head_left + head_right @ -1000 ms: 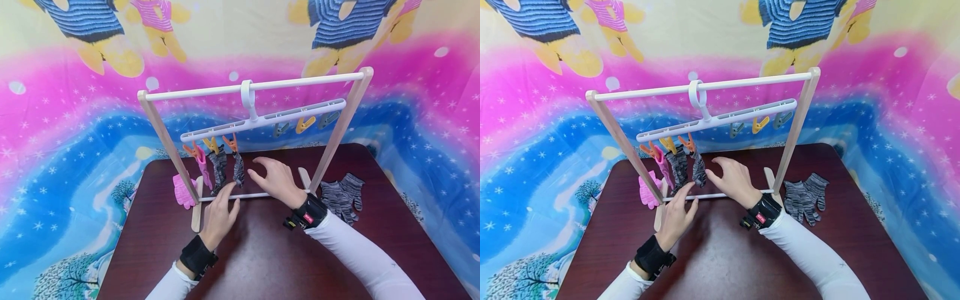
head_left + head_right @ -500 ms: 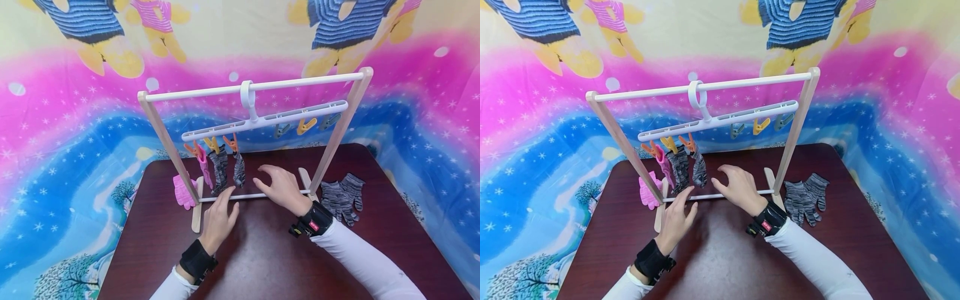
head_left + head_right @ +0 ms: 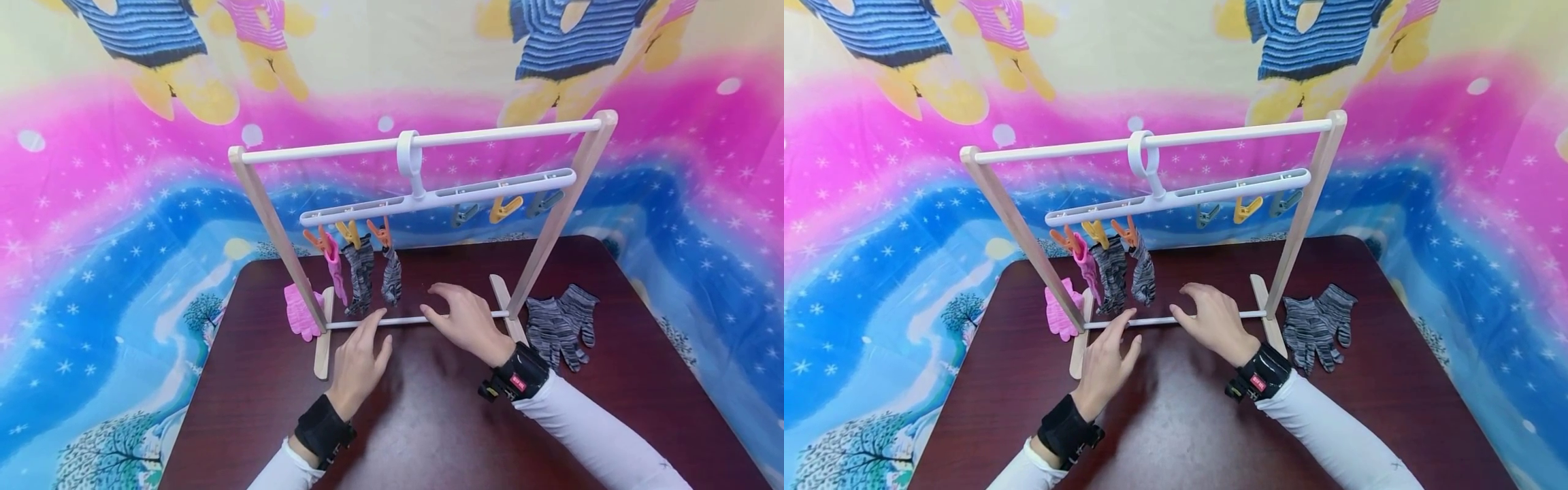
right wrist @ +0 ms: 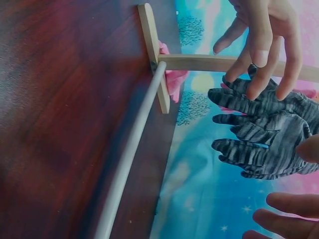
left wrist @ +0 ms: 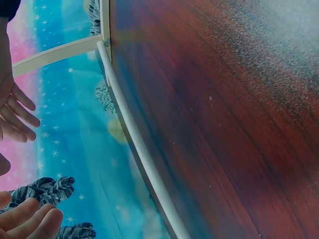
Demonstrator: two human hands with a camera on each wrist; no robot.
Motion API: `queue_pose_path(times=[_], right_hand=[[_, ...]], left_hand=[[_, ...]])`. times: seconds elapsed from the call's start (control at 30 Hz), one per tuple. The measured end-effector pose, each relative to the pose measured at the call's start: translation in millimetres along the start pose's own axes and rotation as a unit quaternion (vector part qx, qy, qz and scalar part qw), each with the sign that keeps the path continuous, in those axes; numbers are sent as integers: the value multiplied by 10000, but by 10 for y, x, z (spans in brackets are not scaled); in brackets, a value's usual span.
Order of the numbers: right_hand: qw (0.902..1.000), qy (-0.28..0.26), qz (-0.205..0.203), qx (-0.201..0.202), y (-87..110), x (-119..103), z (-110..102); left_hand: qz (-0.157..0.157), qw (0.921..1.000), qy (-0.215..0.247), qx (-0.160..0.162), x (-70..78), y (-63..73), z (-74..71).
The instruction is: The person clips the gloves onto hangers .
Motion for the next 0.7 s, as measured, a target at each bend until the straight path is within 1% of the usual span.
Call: queue_pose_path(times=[0.27,0.47,0.53,0.7], right_hand=[[10000,50,-46,-38,102,90,110],[9998,37,-87,-165,196,158,203],[9997,67,-83,-203,226,180,226],[9996,145,-79,-208,299,241,257]], left_hand=[[-44,9998,-40,-164,16,51,35],[-70,9995,-78,-283,11,97,80],[-118,9992,-81,-376,4,114,97],[-259,9968,-110,-747,-2,158,146]])
Point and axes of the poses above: each hand's wrist, its own y-axis away from the middle knuckle, its own z-axis out of the palm, x = y × z, the point moved 2 cm from there along -y, towards the middle knuckle, and after that the axes turned 6 degrees about z, right-handed, at the moved point
